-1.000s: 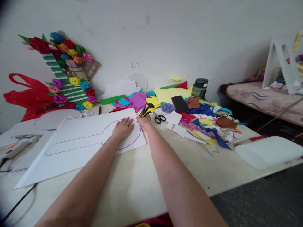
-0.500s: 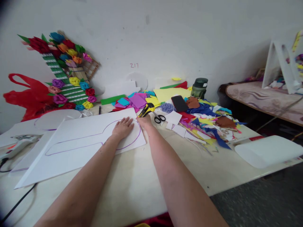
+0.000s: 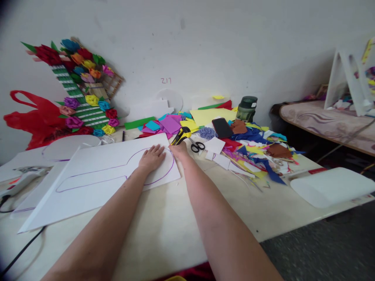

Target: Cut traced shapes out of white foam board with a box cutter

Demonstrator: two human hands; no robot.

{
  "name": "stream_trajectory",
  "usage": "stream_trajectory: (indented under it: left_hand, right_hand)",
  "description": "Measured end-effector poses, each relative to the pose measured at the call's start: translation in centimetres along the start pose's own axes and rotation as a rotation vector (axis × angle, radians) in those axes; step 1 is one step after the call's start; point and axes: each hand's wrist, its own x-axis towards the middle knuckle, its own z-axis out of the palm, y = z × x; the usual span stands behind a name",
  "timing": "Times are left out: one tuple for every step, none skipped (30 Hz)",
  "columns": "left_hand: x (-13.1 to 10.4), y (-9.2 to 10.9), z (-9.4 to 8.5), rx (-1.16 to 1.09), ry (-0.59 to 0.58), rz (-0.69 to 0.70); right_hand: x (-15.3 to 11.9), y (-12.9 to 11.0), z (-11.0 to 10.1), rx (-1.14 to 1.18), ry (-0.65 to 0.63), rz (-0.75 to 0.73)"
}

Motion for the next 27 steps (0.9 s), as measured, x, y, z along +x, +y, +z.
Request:
stream_trajectory:
  left_hand:
    - [0.01, 0.0, -0.02, 0.002, -0.001, -0.001]
    - [0.02, -0.01, -0.03, 0.004, -0.005, -0.001]
    - [0.02, -0.01, -0.05, 0.004, -0.007, -0.002]
    - [0.02, -0.02, -0.06, 0.003, -0.009, -0.002]
    - [0.02, -0.03, -0.07, 0.002, -0.008, -0.003]
    - [0.03, -0.03, -0.06, 0.0, -0.007, -0.004]
    - [0.03, -0.04, -0.05, -0.001, -0.006, -0.003]
    - [0.04, -0.05, -0.04, -0.002, -0.003, -0.001]
    - [0.05, -0.06, -0.02, -0.004, -0.001, 0.002]
    - [0.06, -0.06, -0.01, -0.006, 0.0, 0.004]
    - [0.07, -0.06, 0.0, -0.008, 0.001, 0.005]
    - [0.07, -0.05, 0.0, -0.01, -0.001, 0.005]
    - [0.07, -0.04, 0.0, -0.011, -0.001, 0.004]
    - [0.07, -0.03, -0.01, -0.011, -0.003, 0.002]
    - [0.07, -0.02, -0.02, -0.011, -0.005, 0.001]
    - [0.06, -0.01, -0.03, -0.01, -0.005, 0.001]
    - [0.06, 0.0, -0.04, -0.01, -0.005, 0.001]
    - [0.06, 0.01, -0.04, -0.009, -0.004, 0.001]
    - [0.07, 0.01, -0.04, -0.009, -0.003, 0.001]
    - [0.08, 0.01, -0.04, -0.009, -0.002, 0.002]
    - [0.09, 0.0, -0.03, -0.009, -0.001, 0.001]
    - [0.1, -0.02, -0.01, -0.01, -0.001, 0.0]
    - [0.12, -0.04, 0.01, -0.011, -0.001, 0.001]
    - [0.13, -0.05, 0.02, -0.01, -0.001, 0.002]
    - [0.13, -0.07, 0.03, -0.009, 0.0, 0.004]
    - [0.12, -0.07, 0.03, -0.007, 0.001, 0.005]
    - [0.1, -0.07, 0.01, -0.003, 0.001, 0.004]
  right_hand:
    - [0.01, 0.01, 0.0, -0.004, 0.001, 0.001]
    - [0.02, 0.03, 0.01, -0.012, 0.002, 0.002]
    - [0.04, 0.05, 0.02, -0.023, 0.002, 0.002]
    - [0.05, 0.06, 0.02, -0.033, 0.002, 0.003]
    - [0.04, 0.05, 0.01, -0.041, 0.001, 0.004]
    - [0.02, 0.02, -0.01, -0.046, 0.0, 0.005]
    - [-0.01, -0.02, -0.05, -0.048, -0.003, 0.006]
    - [-0.06, -0.07, -0.08, -0.046, -0.004, 0.008]
    - [-0.12, -0.13, -0.13, -0.044, -0.005, 0.009]
    - [-0.18, -0.19, -0.17, -0.044, -0.005, 0.011]
    - [-0.23, -0.23, -0.2, -0.046, -0.005, 0.012]
    - [-0.27, -0.25, -0.22, -0.048, -0.006, 0.013]
    - [-0.28, -0.25, -0.23, -0.05, -0.007, 0.012]
    - [-0.26, -0.21, -0.22, -0.052, -0.008, 0.011]
    - [-0.22, -0.16, -0.2, -0.055, -0.008, 0.01]
    - [-0.16, -0.08, -0.17, -0.056, -0.008, 0.01]
    - [-0.08, 0.01, -0.13, -0.056, -0.006, 0.009]
    - [-0.01, 0.1, -0.09, -0.057, -0.004, 0.006]
    - [0.06, 0.18, -0.06, -0.057, -0.002, 0.001]
    - [0.11, 0.24, -0.03, -0.057, -0.001, -0.004]
    - [0.13, 0.27, -0.02, -0.055, -0.001, -0.009]
    - [0.11, 0.27, -0.02, -0.053, 0.0, -0.012]
    - [0.06, 0.24, -0.03, -0.052, 0.0, -0.014]
    - [-0.02, 0.18, -0.06, -0.05, 0.0, -0.013]
    - [-0.12, 0.11, -0.1, -0.046, 0.0, -0.012]
    - [-0.23, 0.02, -0.14, -0.044, 0.0, -0.01]
    - [-0.33, -0.07, -0.17, -0.044, 0.0, -0.01]
